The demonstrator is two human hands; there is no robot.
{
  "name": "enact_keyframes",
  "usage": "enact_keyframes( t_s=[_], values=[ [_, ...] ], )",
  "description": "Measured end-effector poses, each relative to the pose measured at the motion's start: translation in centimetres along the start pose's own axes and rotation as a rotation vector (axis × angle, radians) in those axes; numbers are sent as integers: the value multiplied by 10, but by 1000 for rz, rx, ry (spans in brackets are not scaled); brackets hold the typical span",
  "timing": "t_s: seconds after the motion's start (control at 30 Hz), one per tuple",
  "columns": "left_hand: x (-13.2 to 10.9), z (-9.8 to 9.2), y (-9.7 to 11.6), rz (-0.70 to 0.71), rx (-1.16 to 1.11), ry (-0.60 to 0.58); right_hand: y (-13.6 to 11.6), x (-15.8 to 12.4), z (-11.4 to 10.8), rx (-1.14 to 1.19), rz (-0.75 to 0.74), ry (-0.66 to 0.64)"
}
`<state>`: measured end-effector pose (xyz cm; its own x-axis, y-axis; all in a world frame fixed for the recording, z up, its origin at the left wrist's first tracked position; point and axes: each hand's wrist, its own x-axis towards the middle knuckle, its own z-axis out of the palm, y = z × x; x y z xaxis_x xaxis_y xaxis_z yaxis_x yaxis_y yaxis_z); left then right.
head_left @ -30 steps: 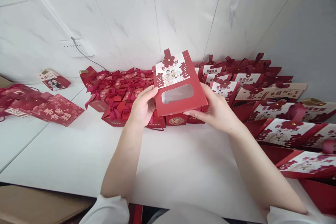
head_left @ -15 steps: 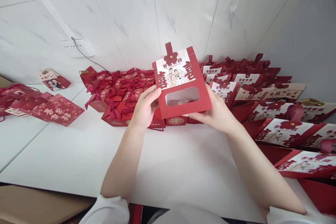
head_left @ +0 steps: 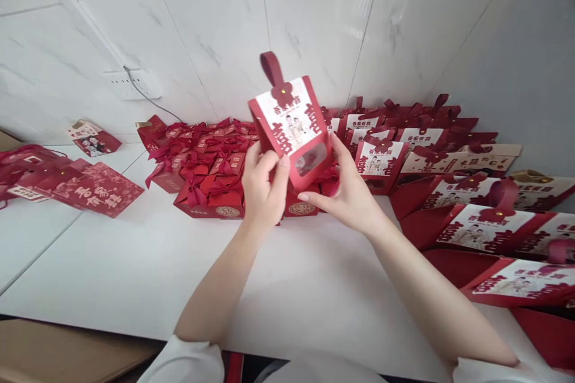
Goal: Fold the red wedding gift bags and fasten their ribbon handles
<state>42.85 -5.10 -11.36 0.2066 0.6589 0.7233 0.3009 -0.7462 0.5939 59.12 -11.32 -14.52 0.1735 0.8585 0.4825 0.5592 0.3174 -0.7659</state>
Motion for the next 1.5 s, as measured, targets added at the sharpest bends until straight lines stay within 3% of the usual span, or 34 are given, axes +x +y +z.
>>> enact_keyframes(
  t_s=[0.2, 0.3, 0.4, 0.47, 0.6, 0.7, 0.8, 1.0, 1.23, 1.33, 1.5],
  values=[
    [-13, 11, 10, 106, -30, -46, -4, -4, 9, -71, -31, 86],
    [-9, 10, 5, 61, -276, -24, -7, -3, 3, -7, -32, 112],
    [-2, 6, 0, 32, -588, 38, -9, -1, -2, 204, 0, 19],
    [4, 0, -3, -54, -707, -33, -10, 0, -5, 419, 42, -120],
    [11, -7, -11, -415, -873, -307, -6, 1, -8, 714, 120, -310],
    [9, -4, -24, -642, -961, -479, 0, -1, -9, 718, 140, -346],
    [3, 3, -34, -760, -1041, -593, 7, -4, -7, 610, 137, -359],
    [0, 6, -29, -729, -1105, -381, 3, -6, 1, 496, 129, -261],
    [12, -9, -34, -723, -972, -353, -5, 1, -15, 339, 99, -30],
    [13, -13, -41, -736, -905, -339, -2, 2, -25, 255, 105, -162],
    [14, -14, -44, -740, -893, -371, -2, 1, -32, 380, 73, -364]
  ],
)
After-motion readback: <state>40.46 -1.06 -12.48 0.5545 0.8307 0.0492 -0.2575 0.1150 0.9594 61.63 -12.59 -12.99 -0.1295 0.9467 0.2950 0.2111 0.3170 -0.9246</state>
